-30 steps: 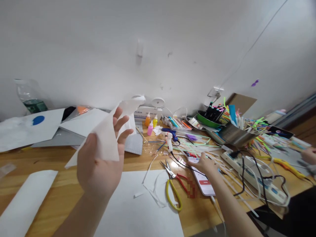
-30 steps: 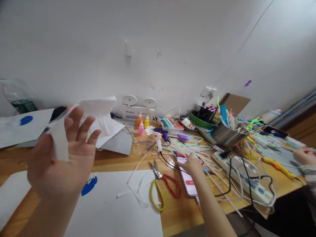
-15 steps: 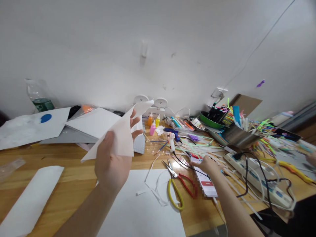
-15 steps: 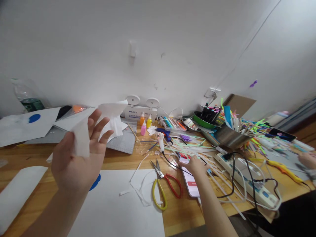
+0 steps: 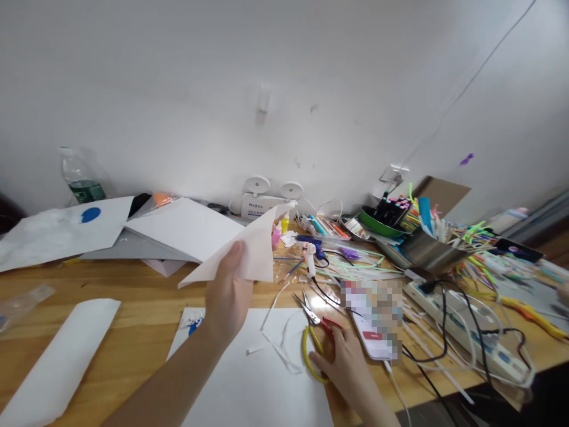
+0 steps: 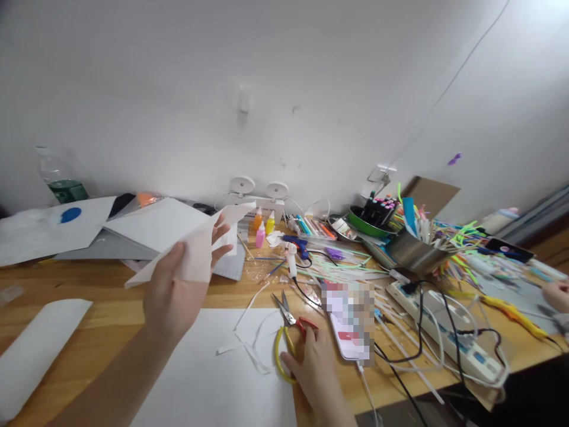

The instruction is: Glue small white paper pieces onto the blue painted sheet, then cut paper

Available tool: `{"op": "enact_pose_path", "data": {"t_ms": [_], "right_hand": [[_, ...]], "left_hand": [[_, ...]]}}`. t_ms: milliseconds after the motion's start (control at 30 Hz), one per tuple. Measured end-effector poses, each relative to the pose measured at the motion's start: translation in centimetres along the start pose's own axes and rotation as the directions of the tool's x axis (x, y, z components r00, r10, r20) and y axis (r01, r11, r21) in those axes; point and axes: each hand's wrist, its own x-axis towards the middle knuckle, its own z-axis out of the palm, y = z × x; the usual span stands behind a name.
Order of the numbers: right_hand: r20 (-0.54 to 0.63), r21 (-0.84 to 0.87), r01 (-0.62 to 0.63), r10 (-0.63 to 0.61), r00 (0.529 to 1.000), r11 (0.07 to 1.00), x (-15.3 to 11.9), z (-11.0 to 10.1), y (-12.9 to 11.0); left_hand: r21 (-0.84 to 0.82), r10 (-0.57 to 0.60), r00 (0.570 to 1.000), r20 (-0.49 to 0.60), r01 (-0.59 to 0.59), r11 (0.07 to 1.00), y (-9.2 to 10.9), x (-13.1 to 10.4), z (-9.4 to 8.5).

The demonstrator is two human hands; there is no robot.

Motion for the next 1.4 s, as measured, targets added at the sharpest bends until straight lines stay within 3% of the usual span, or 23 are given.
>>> {"op": "enact_pose_path", "data": {"t_ms": [233, 400, 533, 633, 767, 833, 867, 1033, 1100, 1167, 1267, 1400], "right_hand": [[0.012, -0.066, 0.022, -0.021, 1.000, 0.998, 1.1, -0.8, 0.5], [0.022, -0.031, -0.025, 0.025, 0.999, 0.999, 1.0, -3.8, 1.4], [-0.107, 0.159, -0.052, 0.069, 0.992, 0.986, 0.8, -6.2, 2.7], [-0.151, 0.455, -0.102, 0.190, 0.970, 0.885, 1.0, -6.1, 2.5], [-0.038, 0.772, -0.154, 0.286, 0.958, 0.617, 2.5, -4.1, -0.3], [0.091, 0.911, -0.164, 0.203, 0.975, 0.379, 3.8, -3.2, -2.6], [0.148, 0.965, -0.163, 0.090, 0.985, 0.204, 4.5, -2.9, -3.8], [0.214, 0.977, -0.215, -0.156, 0.964, 0.013, 7.4, -2.4, -9.5], [0.282, 0.939, -0.329, -0.319, 0.905, -0.103, 8.2, -2.3, -11.1], [0.258, 0.925, -0.345, -0.406, 0.877, -0.158, 9.1, -2.1, -12.2], [0.156, 0.955, -0.246, -0.429, 0.890, -0.164, 10.5, -2.0, -12.9], [0.193, 0.925, -0.341, -0.568, 0.800, -0.167, 11.0, -2.4, -13.0]], "left_hand": [[-0.031, -0.012, 1.000, 0.002, 0.012, 0.999, 0.4, -0.4, 0.2], [-0.040, -0.002, 1.000, 0.020, 0.003, 0.999, 0.4, -0.2, 0.0], [-0.048, -0.001, 1.000, 0.025, 0.002, 0.999, 0.2, 0.0, -0.1], [-0.054, -0.011, 1.000, -0.005, 0.011, 0.998, -0.3, 0.3, -0.2], [-0.058, -0.025, 0.999, -0.043, 0.022, 0.998, -0.9, 0.7, -0.5], [-0.056, -0.021, 0.998, -0.060, 0.018, 0.998, -1.1, 0.9, -0.8], [-0.055, -0.018, 0.997, -0.069, 0.014, 0.998, -1.2, 1.0, -0.9], [-0.048, -0.010, 0.992, -0.125, 0.004, 0.999, -1.1, 1.9, -1.2], [-0.044, -0.004, 0.992, -0.123, -0.001, 0.999, -1.1, 2.3, -1.3], [-0.041, -0.001, 0.995, -0.103, -0.003, 0.999, -1.1, 2.6, -1.5], [-0.031, 0.022, 0.996, -0.088, -0.025, 0.999, -1.4, 2.9, -1.7], [-0.006, 0.018, 0.995, -0.101, -0.019, 1.000, -2.1, 3.1, -1.8]]}}
